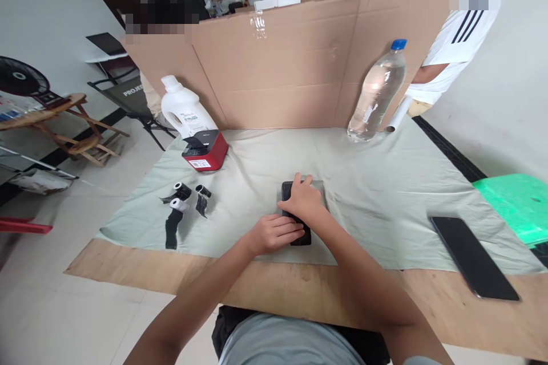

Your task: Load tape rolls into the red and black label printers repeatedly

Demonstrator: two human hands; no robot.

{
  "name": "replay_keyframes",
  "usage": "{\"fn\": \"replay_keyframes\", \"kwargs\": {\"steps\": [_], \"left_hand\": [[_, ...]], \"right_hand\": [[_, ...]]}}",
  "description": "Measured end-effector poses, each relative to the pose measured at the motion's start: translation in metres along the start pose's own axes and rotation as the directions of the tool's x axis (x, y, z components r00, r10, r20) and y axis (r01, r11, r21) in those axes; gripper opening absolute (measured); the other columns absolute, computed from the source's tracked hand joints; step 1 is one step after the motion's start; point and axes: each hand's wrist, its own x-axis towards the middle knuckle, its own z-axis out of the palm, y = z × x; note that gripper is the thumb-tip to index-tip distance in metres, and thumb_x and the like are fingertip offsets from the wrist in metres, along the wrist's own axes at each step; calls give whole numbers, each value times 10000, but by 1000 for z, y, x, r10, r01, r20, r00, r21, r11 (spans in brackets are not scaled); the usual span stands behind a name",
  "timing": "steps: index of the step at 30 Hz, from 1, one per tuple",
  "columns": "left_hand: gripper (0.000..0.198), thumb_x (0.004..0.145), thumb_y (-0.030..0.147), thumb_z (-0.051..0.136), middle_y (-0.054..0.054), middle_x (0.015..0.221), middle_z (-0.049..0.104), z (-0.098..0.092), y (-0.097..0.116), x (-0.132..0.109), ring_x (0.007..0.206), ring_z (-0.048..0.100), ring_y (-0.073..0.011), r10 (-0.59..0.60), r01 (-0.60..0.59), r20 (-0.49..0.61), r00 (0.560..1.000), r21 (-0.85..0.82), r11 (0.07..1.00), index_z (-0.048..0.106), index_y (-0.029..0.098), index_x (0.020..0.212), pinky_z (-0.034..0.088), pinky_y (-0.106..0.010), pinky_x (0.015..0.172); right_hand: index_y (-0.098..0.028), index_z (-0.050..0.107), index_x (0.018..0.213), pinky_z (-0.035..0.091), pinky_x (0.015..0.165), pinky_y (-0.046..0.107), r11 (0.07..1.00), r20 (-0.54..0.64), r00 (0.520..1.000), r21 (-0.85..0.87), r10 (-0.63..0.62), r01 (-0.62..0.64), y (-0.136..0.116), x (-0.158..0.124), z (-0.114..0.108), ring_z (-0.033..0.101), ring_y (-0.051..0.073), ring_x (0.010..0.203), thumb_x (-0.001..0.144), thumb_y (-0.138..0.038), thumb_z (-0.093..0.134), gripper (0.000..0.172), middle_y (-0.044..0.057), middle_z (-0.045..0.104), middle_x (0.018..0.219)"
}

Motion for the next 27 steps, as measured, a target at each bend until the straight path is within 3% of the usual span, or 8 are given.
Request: {"fn": "replay_keyframes", "kwargs": {"steps": [3,6,10,12,16,21,24,27], "left_hand": [[294,1004,164,520,1,1289,730,2,4,-2,1203,663,-146,-48,48,-14,999,-30,998,688,248,1229,546,-292,999],[322,1023,246,491,-26,1382,677,7,9,-4,1324,594,-174,-132,148,149,980,-106,983,667,252,1292,402,-379,1209],[562,1043,530,430,-67,1647,375,8,17,-2,1548,311,-271,-206,318,511,834,-142,937,454,258,1535,239,-512,1283],[613,1046,581,377,-42,1688,281,5,20,1,1582,215,-274,-214,364,588,780,-148,919,363,289,1585,197,-517,1291],[588,1055,582,344,-13,1706,232,-2,23,3,1596,161,-269,-202,380,628,752,-162,911,363,321,1582,164,-505,1295],[584,1055,568,369,-18,1713,203,1,23,0,1597,156,-275,-206,385,623,754,-167,908,372,309,1578,167,-530,1292],[572,1054,543,407,-28,1684,295,1,20,0,1579,232,-241,-188,369,595,781,-198,908,414,269,1555,184,-497,1299],[439,1072,423,412,-25,1569,500,-16,11,-1,1525,364,-185,-207,341,450,868,-238,910,564,228,1436,230,-420,1300]], "right_hand": [[-129,420,1396,519,780,416,997,-55,998,79,21,-17,25,5,-14,689,348,919,747,-552,720,832,223,471,1289],[-197,469,1384,515,811,420,979,-122,983,166,137,-116,74,14,-38,682,339,940,799,-571,671,723,176,487,1251],[-209,482,1449,495,868,483,953,-222,936,193,273,-232,150,27,-59,656,375,998,833,-617,646,757,204,484,1281],[-197,469,1492,488,853,529,938,-242,911,181,333,-295,183,34,-60,646,422,1005,830,-653,631,820,243,455,1340],[-197,443,1535,471,825,564,906,-237,875,160,421,-393,225,48,-50,614,499,1075,821,-752,560,912,296,406,1404],[-154,389,1555,413,874,582,882,-197,860,133,471,-452,237,56,-35,565,540,1159,856,-737,484,915,328,390,1424],[-120,472,1478,293,1000,663,907,-418,818,36,394,-419,219,54,-27,410,577,1288,844,-691,540,857,344,370,1456],[-137,481,1461,183,1095,668,974,-651,749,-67,123,-218,174,52,-22,331,512,1363,898,-607,497,734,300,356,1508]]}}
